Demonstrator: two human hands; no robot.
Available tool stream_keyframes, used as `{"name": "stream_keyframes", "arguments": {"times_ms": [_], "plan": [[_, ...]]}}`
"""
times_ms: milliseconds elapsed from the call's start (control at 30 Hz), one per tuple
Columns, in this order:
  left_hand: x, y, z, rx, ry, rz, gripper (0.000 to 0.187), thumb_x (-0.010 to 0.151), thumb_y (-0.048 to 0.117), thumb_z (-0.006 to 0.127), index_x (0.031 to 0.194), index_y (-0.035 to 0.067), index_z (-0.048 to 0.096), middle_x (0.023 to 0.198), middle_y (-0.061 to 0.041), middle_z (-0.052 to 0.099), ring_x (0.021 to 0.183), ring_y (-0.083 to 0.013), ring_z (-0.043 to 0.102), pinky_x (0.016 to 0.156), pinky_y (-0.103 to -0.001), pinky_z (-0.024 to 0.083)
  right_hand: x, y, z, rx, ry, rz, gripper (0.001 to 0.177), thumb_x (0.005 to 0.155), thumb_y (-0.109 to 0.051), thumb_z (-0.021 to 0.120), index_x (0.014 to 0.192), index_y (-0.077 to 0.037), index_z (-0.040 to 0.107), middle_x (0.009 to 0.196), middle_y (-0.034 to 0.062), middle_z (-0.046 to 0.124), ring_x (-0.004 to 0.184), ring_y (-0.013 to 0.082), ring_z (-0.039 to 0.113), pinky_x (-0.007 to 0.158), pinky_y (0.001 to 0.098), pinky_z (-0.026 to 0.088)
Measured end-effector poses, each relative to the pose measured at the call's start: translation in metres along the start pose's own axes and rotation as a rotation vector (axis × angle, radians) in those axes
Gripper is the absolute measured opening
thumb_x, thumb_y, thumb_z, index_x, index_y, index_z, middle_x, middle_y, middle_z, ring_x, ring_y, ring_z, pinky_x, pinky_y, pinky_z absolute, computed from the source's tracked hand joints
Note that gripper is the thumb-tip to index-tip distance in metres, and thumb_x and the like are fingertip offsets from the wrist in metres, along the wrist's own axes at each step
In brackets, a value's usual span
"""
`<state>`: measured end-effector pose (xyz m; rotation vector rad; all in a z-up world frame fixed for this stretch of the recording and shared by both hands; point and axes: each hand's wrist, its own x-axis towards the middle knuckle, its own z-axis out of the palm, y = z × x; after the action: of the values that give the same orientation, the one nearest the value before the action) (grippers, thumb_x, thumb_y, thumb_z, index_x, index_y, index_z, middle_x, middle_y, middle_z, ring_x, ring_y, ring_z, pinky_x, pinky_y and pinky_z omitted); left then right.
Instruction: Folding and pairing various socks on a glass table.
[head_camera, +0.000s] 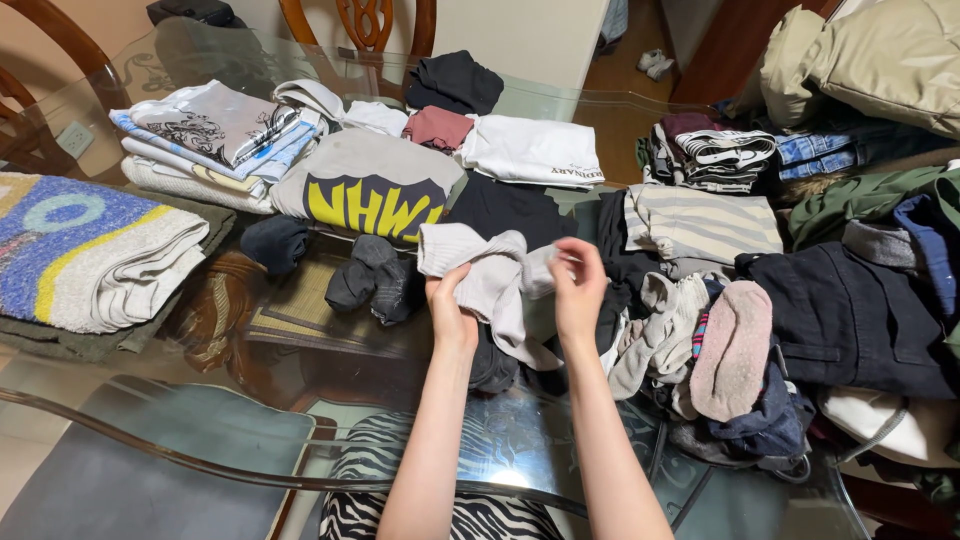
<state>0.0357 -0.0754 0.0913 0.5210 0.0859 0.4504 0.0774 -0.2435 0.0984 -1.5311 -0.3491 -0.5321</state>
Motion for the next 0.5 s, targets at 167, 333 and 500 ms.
{"name": "stream_keyframes", "arguments": {"times_ms": [167, 333, 500], "plan": [[-0.001, -0.007, -0.006, -0.114, -0.073, -0.094, 0.044, 0.098, 0.023, 0.058, 0.131, -0.005, 0.059, 0.124, -0.014, 0.066, 0.116, -0.0254, 0.063, 0.1, -0.038, 0.05, -0.005, -0.103, 0.028, -0.026, -0.498, 0.022, 0.052, 0.08, -0.02, 0.083, 0.125, -0.003, 0.064, 0.11, 0.008, 0.067, 0.105, 0.0175, 0.064, 0.093, 0.0317, 0.051], [0.005, -0.003, -0.008, -0.131, -0.067, -0.131, 0.047, 0.102, 0.039, 0.053, 0.13, 0.002, 0.061, 0.124, -0.011, 0.067, 0.117, -0.0222, 0.062, 0.1, -0.037, 0.05, -0.01, -0.096, 0.034, -0.409, -0.506, -0.349, 0.064, 0.064, -0.02, 0.085, 0.12, 0.002, 0.063, 0.101, 0.0119, 0.067, 0.098, 0.0191, 0.061, 0.085, 0.0324, 0.049], [-0.004, 0.015, 0.003, 0.073, -0.038, -0.048, 0.042, 0.104, 0.034, 0.052, 0.127, 0.0, 0.061, 0.122, -0.008, 0.068, 0.115, -0.0189, 0.063, 0.099, -0.036, 0.049, 0.011, -0.047, 0.008, 0.046, 0.1, 0.193, 0.018, 0.099, -0.015, 0.067, 0.105, 0.0, 0.075, 0.087, -0.0009, 0.071, 0.073, 0.0062, 0.056, 0.064, 0.0224, 0.044]]}}
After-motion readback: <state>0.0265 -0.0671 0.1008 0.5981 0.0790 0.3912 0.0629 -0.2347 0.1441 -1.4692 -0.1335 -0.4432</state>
